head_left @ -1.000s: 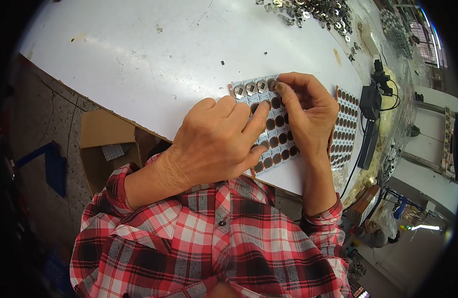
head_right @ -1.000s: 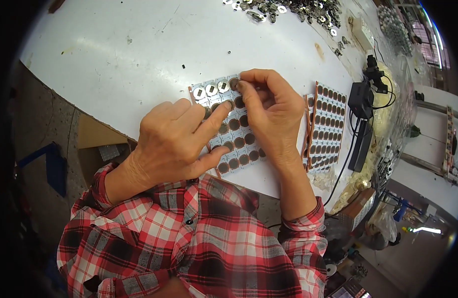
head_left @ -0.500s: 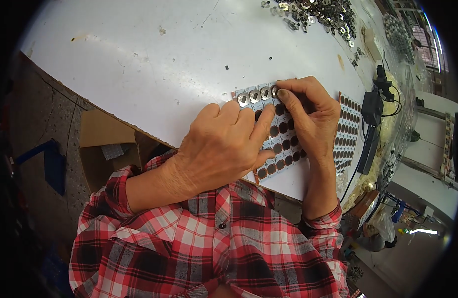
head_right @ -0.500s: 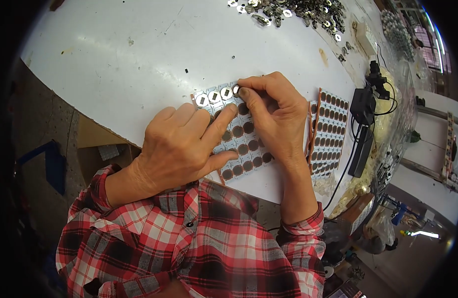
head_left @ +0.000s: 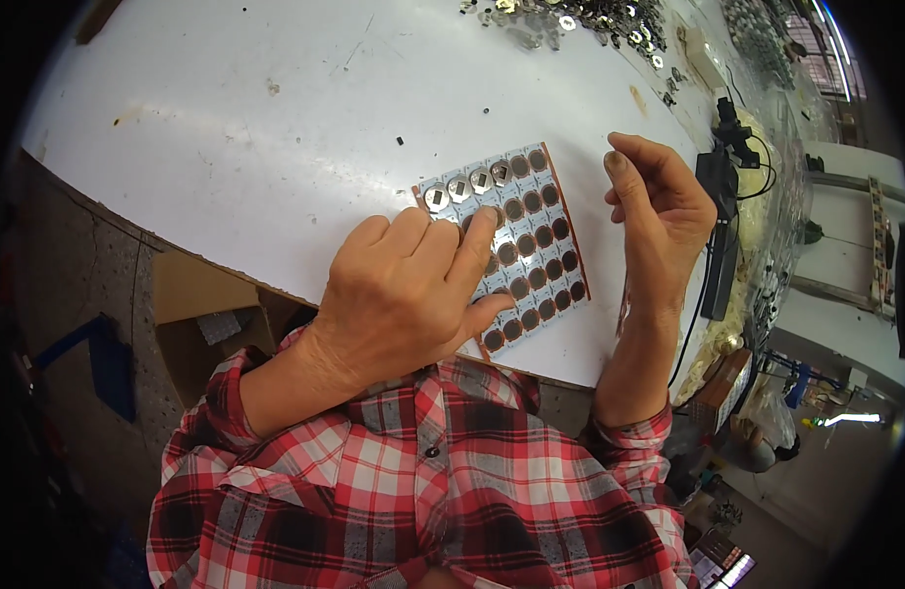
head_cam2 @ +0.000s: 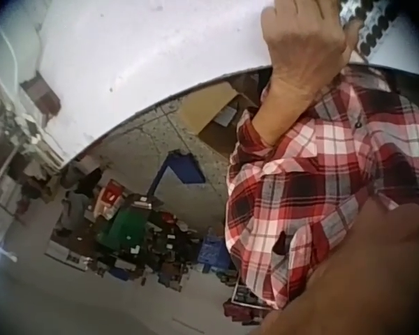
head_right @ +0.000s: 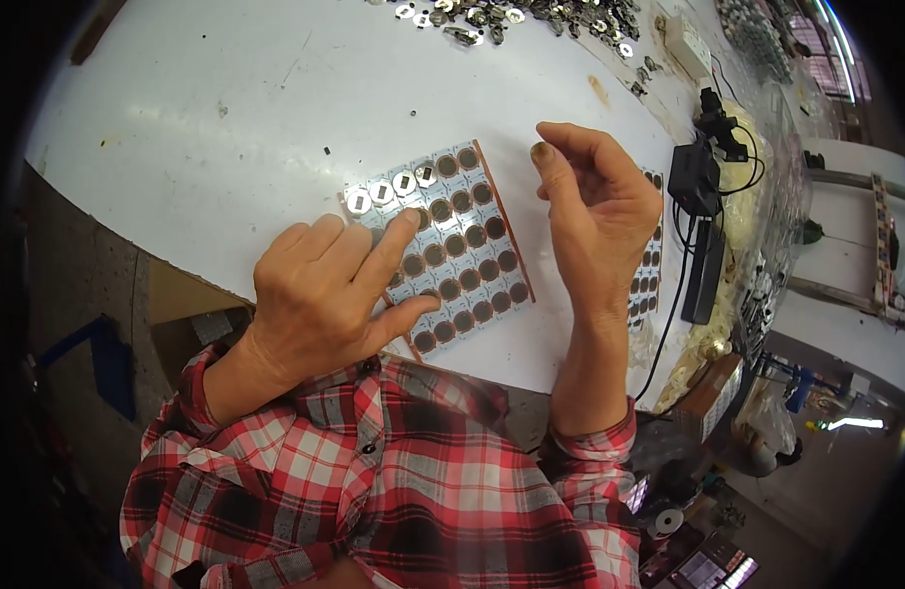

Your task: Assembling small metal ring components into a structured grid tray.

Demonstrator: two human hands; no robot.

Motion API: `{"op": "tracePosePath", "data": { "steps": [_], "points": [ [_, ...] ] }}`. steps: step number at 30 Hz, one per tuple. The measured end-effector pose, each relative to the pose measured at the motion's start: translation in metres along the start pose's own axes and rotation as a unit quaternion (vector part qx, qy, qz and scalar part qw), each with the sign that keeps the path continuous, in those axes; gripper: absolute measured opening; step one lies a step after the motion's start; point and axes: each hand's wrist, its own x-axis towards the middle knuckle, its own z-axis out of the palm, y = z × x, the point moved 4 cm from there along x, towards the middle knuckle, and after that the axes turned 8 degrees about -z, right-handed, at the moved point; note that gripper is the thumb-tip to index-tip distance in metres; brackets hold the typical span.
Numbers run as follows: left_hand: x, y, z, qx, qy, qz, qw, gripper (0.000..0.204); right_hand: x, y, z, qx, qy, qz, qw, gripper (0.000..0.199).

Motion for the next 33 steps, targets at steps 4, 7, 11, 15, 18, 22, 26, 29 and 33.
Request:
{"op": "tracePosePath", "data": {
  "steps": [4,7,11,15,18,22,26,29,33],
  "points": [
    [-0.001,0.0,0.001,0.0,-0.001,0.0,1.0,0.061,0.02,-0.004,-0.015,-0.103,-0.033,0.023,0.994,0.017],
    [-0.002,-0.002,-0.001,-0.016,0.009,-0.002,1.0,0.061,0.053,0.013,-0.034,-0.229,-0.047,-0.024,0.972,0.018],
    [-0.001,-0.003,-0.002,-0.033,0.02,0.002,0.999,0.056,0.097,0.042,-0.041,-0.275,-0.093,-0.028,0.956,0.021],
    [-0.003,-0.003,-0.003,-0.041,-0.008,-0.004,0.999,0.052,0.127,0.068,-0.021,-0.252,-0.151,-0.03,0.955,0.023],
    [-0.003,-0.004,-0.001,-0.062,0.029,-0.001,0.998,0.045,0.144,0.081,0.002,-0.246,-0.2,-0.058,0.947,0.026],
    [-0.004,-0.006,0.0,-0.066,0.033,-0.006,0.997,0.044,0.141,0.058,0.038,-0.256,-0.18,-0.242,0.918,0.038],
    [-0.004,-0.006,0.0,-0.07,0.035,-0.008,0.997,0.043,0.137,0.049,0.034,-0.195,-0.304,-0.204,0.91,0.031],
    [-0.006,-0.005,-0.002,-0.064,0.024,-0.006,0.998,0.042,0.122,0.03,0.005,-0.203,-0.185,-0.109,0.955,0.024],
    [-0.005,-0.005,0.0,-0.057,0.008,-0.001,0.998,0.041,0.102,0.025,0.0,-0.17,-0.171,-0.048,0.969,0.014]
  ]
}}
